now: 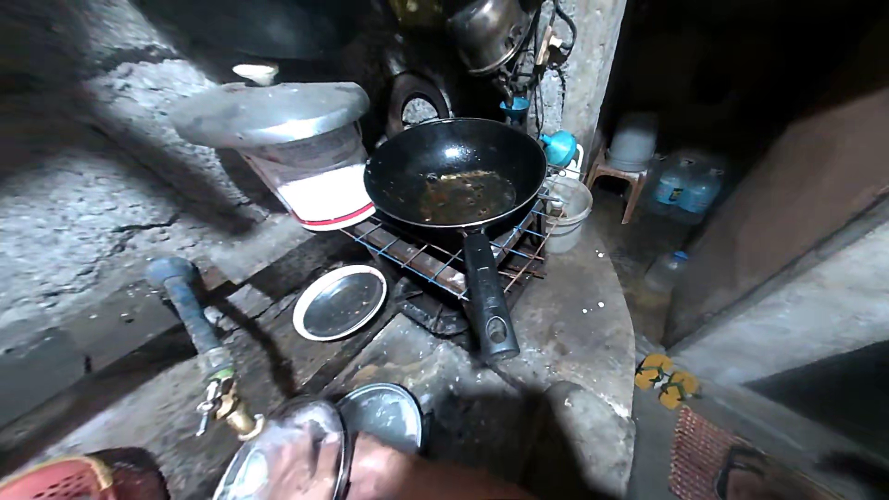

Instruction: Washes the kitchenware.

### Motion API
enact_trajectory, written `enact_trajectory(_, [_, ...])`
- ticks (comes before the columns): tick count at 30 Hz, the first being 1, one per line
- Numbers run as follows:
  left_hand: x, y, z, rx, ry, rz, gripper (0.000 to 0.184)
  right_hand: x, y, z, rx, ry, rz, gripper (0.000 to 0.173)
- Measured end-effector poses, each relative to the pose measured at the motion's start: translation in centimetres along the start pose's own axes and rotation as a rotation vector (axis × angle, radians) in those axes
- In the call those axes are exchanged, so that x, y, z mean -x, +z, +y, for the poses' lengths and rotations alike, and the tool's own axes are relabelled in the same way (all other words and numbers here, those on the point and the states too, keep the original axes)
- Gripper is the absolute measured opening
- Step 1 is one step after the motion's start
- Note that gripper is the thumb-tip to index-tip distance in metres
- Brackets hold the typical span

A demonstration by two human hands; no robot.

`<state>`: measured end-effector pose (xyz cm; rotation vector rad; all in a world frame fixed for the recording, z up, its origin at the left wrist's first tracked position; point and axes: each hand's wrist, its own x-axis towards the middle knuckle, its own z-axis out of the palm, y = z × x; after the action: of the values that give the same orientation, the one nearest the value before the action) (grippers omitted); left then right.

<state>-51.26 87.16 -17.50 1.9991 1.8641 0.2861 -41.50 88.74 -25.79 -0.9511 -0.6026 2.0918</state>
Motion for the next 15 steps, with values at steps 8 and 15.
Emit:
enact_trajectory(8, [1.3,-0.7,-2.7,-0.092,0.079,-0.156,0.079,2.0,-1.6,-2.9,-0.104,0.079,0.089,0.030])
enact_trajectory(15, [1.5,-1.5,1.9,0.251,0.293,-0.279,0.061,2.8,-1.1,-2.6,-0.388,0.058,-0.004,0.030])
